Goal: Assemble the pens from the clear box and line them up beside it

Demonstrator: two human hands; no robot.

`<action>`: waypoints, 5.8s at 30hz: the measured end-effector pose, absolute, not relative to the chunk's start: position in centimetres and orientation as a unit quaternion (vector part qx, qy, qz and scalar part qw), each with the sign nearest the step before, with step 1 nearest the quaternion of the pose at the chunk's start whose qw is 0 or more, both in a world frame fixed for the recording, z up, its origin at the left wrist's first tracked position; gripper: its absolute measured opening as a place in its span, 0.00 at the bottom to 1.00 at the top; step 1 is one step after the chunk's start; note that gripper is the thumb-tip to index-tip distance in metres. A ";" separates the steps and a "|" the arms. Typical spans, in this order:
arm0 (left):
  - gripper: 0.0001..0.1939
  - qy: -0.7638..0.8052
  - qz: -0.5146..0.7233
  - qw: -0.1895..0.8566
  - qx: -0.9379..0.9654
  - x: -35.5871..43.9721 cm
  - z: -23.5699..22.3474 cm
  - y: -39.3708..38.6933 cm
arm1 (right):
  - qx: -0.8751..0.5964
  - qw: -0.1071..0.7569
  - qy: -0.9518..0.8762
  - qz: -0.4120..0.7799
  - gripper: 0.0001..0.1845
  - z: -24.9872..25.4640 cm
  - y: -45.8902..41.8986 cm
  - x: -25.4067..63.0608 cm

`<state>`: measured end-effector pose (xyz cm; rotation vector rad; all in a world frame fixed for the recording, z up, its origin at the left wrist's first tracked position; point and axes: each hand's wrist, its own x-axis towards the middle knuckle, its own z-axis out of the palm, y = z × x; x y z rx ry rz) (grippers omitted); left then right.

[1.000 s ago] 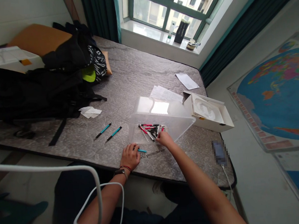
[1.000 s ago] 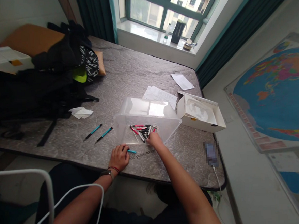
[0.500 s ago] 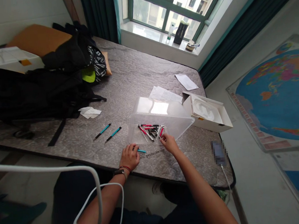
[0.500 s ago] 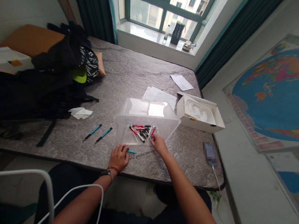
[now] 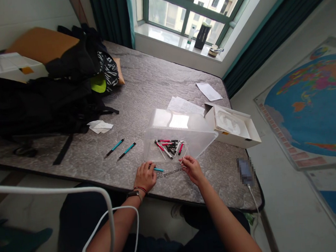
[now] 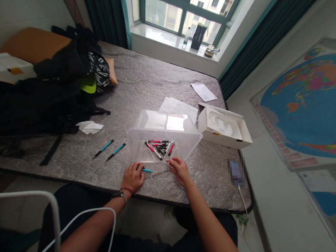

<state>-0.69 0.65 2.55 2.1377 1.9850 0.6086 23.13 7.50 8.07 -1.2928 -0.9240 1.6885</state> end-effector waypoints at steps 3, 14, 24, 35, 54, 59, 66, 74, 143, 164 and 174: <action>0.16 0.663 0.201 0.080 0.716 -0.7 2.6 0.7 | -0.480 0.414 -0.297 0.715 0.16 8.4 7.3 22.8; 0.16 0.664 0.200 0.083 0.716 -0.7 2.6 0.7 | -0.592 0.206 -0.643 0.440 0.04 5.0 7.0 23.8; 0.15 0.664 0.195 0.088 0.716 -0.7 2.9 0.7 | -0.559 0.111 -0.776 0.270 0.03 5.7 6.7 23.6; 0.16 0.666 0.201 0.094 0.712 -0.7 2.8 0.6 | -0.641 0.003 -0.744 0.188 0.08 7.5 13.8 21.5; 0.15 0.665 0.204 0.099 0.712 -0.8 2.9 0.6 | -0.690 0.031 -0.709 0.140 0.12 6.6 17.6 21.4; 0.16 0.667 0.201 0.100 0.711 -0.8 2.9 0.7 | -0.689 -0.043 -0.711 0.136 0.12 6.4 19.6 21.0; 0.16 0.665 0.202 0.104 0.712 -0.9 2.7 0.7 | -0.678 -0.051 -0.723 0.124 0.13 5.5 20.1 21.2; 0.17 0.665 0.204 0.101 0.711 -0.9 2.5 0.6 | -0.675 -0.039 -0.726 0.126 0.12 5.0 20.4 21.4; 0.16 0.668 0.195 0.097 0.711 -0.9 2.8 0.7 | -0.535 -0.017 -0.834 0.133 0.18 5.4 19.1 10.8; 0.15 0.668 0.193 0.112 0.710 -1.1 3.0 0.7 | -0.551 -0.077 -0.823 0.116 0.17 5.8 19.7 8.8; 0.14 0.670 0.196 0.114 0.707 -1.0 3.1 0.7 | -0.474 -0.110 -0.867 0.111 0.17 5.9 19.7 9.0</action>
